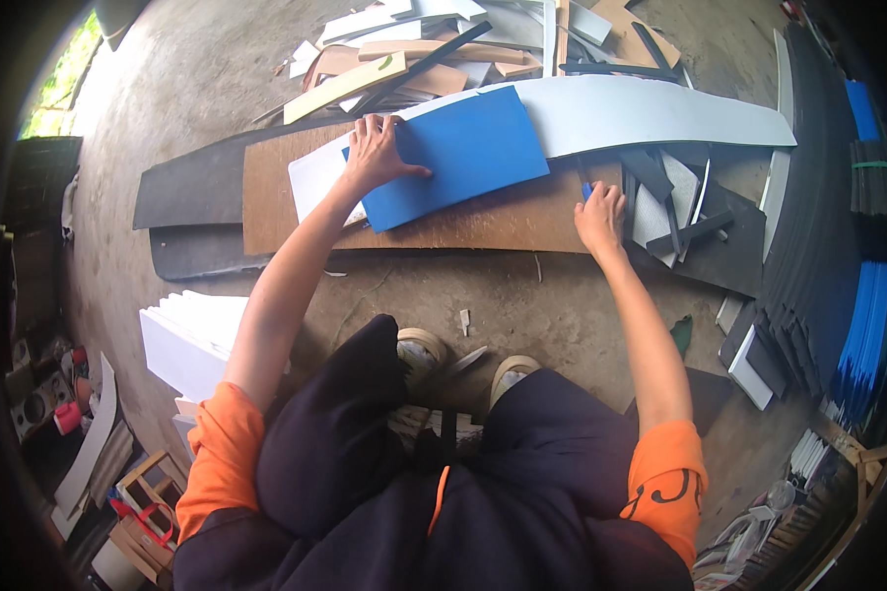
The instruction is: The person sits on the floor and uses a utility knife to cut various colored sheets of material. They use a blue sheet as a template to trace and cut shapes from black and white sheets, discarding the excess pieces.
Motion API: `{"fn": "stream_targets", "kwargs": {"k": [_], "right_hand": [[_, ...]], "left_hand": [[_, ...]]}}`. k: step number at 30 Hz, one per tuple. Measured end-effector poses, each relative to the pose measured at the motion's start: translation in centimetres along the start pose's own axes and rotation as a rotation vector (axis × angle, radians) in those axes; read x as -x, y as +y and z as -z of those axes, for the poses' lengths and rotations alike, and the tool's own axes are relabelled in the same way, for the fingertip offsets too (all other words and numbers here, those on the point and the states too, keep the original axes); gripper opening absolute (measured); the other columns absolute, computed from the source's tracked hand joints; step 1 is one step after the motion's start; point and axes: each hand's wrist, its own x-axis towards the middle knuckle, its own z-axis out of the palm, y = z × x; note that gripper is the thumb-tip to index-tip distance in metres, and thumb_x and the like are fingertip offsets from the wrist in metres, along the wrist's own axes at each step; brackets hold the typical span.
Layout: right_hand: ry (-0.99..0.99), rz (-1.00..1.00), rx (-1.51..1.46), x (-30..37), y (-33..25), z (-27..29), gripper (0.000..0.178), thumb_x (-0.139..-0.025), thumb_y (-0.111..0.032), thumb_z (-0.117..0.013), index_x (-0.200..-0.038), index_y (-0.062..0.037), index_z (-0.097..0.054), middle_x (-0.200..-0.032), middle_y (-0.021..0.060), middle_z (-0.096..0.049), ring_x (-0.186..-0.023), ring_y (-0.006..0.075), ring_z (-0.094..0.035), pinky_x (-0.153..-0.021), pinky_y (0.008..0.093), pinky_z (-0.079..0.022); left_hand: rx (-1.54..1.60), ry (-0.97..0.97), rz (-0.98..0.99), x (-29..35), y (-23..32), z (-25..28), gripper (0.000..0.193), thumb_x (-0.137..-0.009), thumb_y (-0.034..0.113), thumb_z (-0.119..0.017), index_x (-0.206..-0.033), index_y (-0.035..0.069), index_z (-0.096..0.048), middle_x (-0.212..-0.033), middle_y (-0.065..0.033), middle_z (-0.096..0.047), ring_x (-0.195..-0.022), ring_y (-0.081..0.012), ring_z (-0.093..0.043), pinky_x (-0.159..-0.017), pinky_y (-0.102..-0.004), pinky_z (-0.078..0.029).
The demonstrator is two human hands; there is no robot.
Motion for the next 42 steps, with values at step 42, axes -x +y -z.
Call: {"fn": "stream_targets", "kwargs": {"k": [42], "right_hand": [[-0.077,0.024,-0.582,-9.7,-13.0,-3.2,0.053,-0.079,-0.017,-0.058,-0.125,0.0011,-0.038,-0.123,0.0201,-0.045,-0.113,0.0279,-0.046,-0.095,0.0322,-0.034]], "left_hand": [[0.837,0.387,0.695,7.4,-16.0,-4.1,0.038,-0.075,0.018,-0.061,-0.107,-0.002,-0.055,-0.099,-0.0161,-0.061,-0.092,-0.0251,-0.059,-0.082,-0.0306,-0.043]]}}
